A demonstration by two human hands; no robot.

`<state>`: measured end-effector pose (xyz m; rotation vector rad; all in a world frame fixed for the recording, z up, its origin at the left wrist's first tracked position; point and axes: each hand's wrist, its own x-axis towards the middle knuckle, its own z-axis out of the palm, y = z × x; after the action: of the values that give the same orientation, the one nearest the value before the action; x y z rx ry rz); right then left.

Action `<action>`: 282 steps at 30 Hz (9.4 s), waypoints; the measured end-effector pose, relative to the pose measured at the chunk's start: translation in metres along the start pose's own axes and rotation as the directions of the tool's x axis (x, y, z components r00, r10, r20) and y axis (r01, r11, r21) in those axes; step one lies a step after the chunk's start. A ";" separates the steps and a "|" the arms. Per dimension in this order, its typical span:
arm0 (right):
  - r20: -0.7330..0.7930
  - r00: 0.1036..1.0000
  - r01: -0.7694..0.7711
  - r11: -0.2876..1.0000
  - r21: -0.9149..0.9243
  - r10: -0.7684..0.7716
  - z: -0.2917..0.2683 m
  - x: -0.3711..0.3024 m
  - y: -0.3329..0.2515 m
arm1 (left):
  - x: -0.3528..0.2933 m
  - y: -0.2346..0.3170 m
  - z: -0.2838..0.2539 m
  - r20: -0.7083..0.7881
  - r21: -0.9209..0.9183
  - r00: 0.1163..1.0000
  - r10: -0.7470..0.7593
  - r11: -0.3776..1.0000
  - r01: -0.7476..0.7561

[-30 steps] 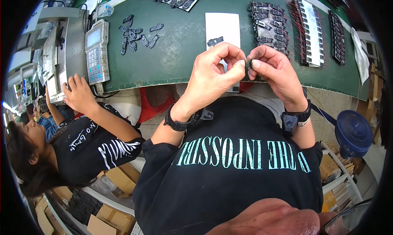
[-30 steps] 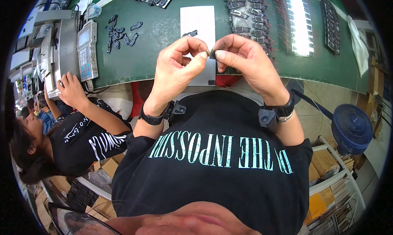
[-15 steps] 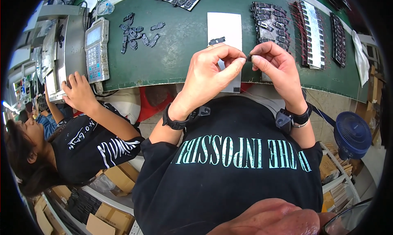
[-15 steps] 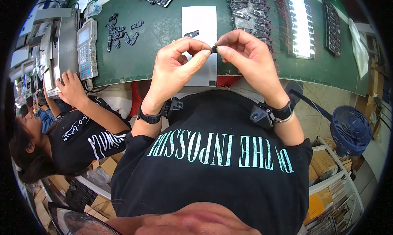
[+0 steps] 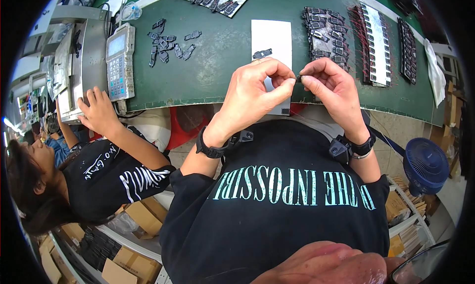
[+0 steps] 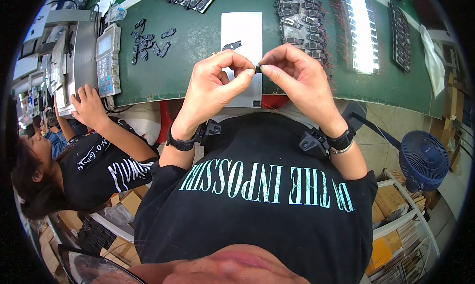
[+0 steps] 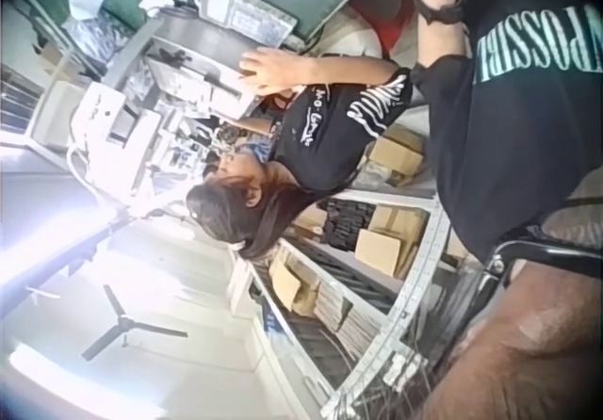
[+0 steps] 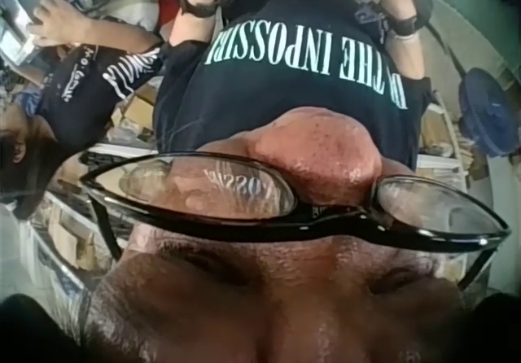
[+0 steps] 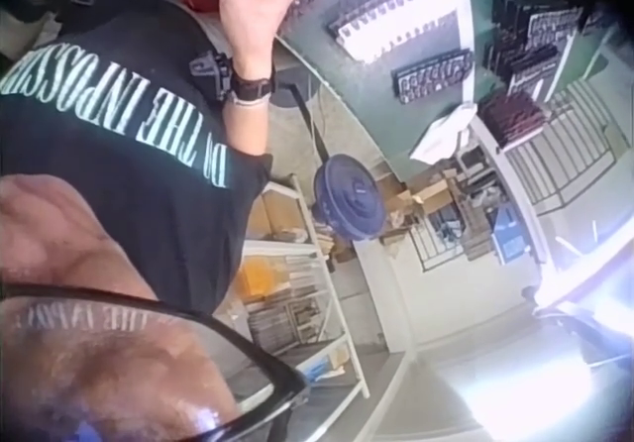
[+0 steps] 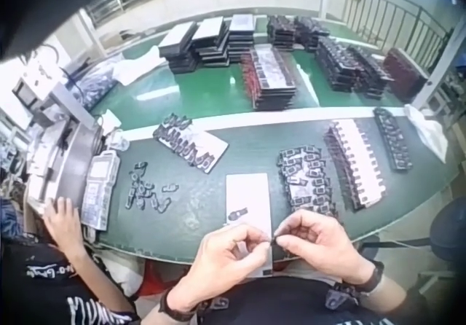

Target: The person picks up a small electronic component and a metal plate, presses the component onto the plate, and then places the assembly onto a stack. This process is repeated multiple times with new components and plates.

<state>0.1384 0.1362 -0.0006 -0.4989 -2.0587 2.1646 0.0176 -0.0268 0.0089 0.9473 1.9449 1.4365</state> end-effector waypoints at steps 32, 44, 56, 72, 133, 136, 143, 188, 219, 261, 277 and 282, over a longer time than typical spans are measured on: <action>0.161 0.980 -0.160 0.943 0.291 0.116 -0.004 0.003 0.006 | -0.003 -0.007 0.003 0.009 0.246 0.955 0.296 0.925 -0.289; 0.305 0.942 -0.294 0.778 0.555 0.138 -0.003 0.007 0.005 | -0.006 -0.014 0.014 -0.026 -0.182 0.998 0.066 0.981 -0.069; 0.372 0.921 -0.388 0.321 0.864 0.113 -0.006 0.006 0.009 | -0.016 -0.009 -0.018 -0.155 -0.739 0.983 -0.103 0.672 -0.046; -0.019 1.000 -0.002 0.706 0.708 0.021 -0.037 -0.001 -0.017 | 0.011 -0.032 -0.021 -0.209 0.763 0.944 0.255 0.647 -0.005; 0.160 0.971 -0.185 0.982 0.049 0.175 -0.025 0.005 -0.023 | -0.003 0.004 0.020 0.000 -0.204 0.999 -0.046 0.978 0.045; 0.130 0.990 -0.051 0.998 -0.043 0.057 -0.020 0.005 -0.017 | -0.001 0.001 0.025 -0.035 -0.061 0.997 0.063 0.996 -0.065; 0.104 0.994 -0.017 0.968 -0.251 0.044 -0.010 -0.014 -0.026 | 0.008 -0.001 -0.002 0.326 -0.383 0.894 -0.308 0.822 0.422; 0.267 0.784 0.442 0.202 -0.874 -0.560 -0.067 0.015 0.009 | 0.017 -0.012 -0.013 -0.141 0.060 0.977 -0.163 0.983 0.173; 0.393 0.787 0.566 0.300 -0.768 -0.476 -0.018 -0.028 0.002 | 0.033 -0.078 -0.097 -0.024 0.942 0.851 0.525 0.298 -0.157; -0.176 0.964 0.192 0.979 -0.064 -0.201 -0.011 -0.019 -0.007 | 0.007 -0.003 0.050 -0.196 -0.573 0.974 -0.115 0.819 -0.019; -0.188 0.977 0.122 0.987 0.103 -0.102 -0.028 -0.015 0.005 | 0.009 -0.013 0.047 -0.105 -0.585 0.976 -0.188 0.806 0.092; -0.171 0.982 0.091 0.992 0.085 -0.076 -0.038 -0.022 0.000 | 0.011 -0.014 0.042 -0.092 -0.590 0.971 -0.220 0.798 0.125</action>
<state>0.1710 0.1657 0.0017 -0.5520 -1.8504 2.0816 0.0399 0.0042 -0.0167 0.3696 1.4801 1.8772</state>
